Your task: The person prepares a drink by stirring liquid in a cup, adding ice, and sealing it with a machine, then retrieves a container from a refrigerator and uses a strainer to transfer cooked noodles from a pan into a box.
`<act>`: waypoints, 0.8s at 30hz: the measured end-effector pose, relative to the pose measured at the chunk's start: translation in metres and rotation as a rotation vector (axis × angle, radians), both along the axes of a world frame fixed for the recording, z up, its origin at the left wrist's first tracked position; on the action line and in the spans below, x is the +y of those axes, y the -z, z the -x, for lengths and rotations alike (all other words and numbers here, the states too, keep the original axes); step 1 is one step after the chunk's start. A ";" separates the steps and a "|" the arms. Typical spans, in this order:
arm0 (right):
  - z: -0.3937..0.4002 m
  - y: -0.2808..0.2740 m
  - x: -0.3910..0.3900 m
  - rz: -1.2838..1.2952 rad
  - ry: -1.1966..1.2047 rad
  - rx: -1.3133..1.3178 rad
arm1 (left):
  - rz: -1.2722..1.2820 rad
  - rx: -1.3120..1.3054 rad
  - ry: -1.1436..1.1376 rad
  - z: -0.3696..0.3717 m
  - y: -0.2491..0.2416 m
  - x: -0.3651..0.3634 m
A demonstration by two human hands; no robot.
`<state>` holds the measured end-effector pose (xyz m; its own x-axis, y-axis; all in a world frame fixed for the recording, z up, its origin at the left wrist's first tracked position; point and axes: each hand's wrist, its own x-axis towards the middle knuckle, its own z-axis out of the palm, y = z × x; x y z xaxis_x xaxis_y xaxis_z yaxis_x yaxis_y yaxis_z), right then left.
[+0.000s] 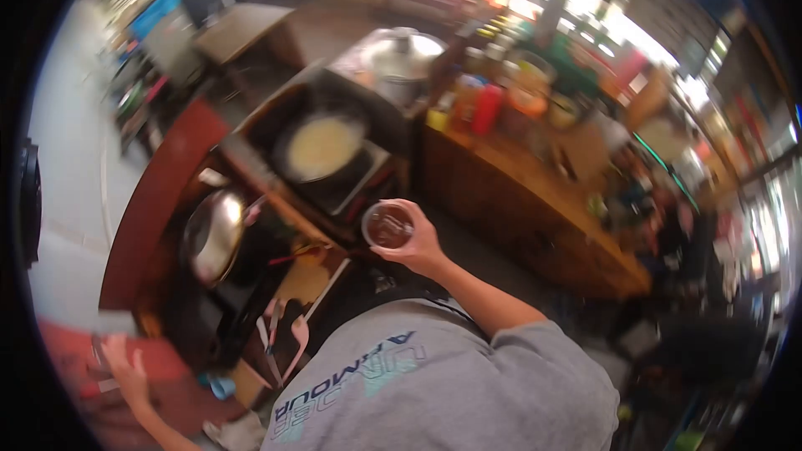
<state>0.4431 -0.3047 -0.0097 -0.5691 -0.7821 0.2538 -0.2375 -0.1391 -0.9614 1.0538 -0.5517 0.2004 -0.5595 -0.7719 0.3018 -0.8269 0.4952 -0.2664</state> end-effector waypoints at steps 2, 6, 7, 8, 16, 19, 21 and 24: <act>0.013 0.014 0.018 0.026 0.104 -0.062 | -0.227 0.151 0.198 0.114 0.026 0.020; 0.046 0.017 0.072 0.094 0.283 -0.192 | -0.564 0.361 0.596 0.309 0.087 0.076; 0.052 0.022 0.085 0.092 0.322 -0.187 | -0.639 0.402 0.760 0.342 0.110 0.083; 0.066 0.030 0.103 0.105 0.406 -0.196 | -0.739 0.398 0.832 0.380 0.125 0.098; 0.176 0.092 0.263 0.053 0.921 -0.039 | -1.011 0.140 1.048 0.570 0.269 0.180; 0.222 0.095 0.324 0.026 0.978 0.007 | -1.044 0.028 1.110 0.631 0.284 0.214; 0.246 0.097 0.361 -0.020 1.033 0.035 | -1.092 -0.033 1.181 0.676 0.283 0.243; 0.271 0.078 0.400 0.073 1.068 0.056 | -1.139 -0.075 1.383 0.754 0.279 0.289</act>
<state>0.1724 0.0950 -0.0880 -0.9358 0.1322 0.3267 -0.3137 0.1101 -0.9431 0.2999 -0.2630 -0.0786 -0.9006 0.4323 -0.0445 0.3016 0.6954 0.6522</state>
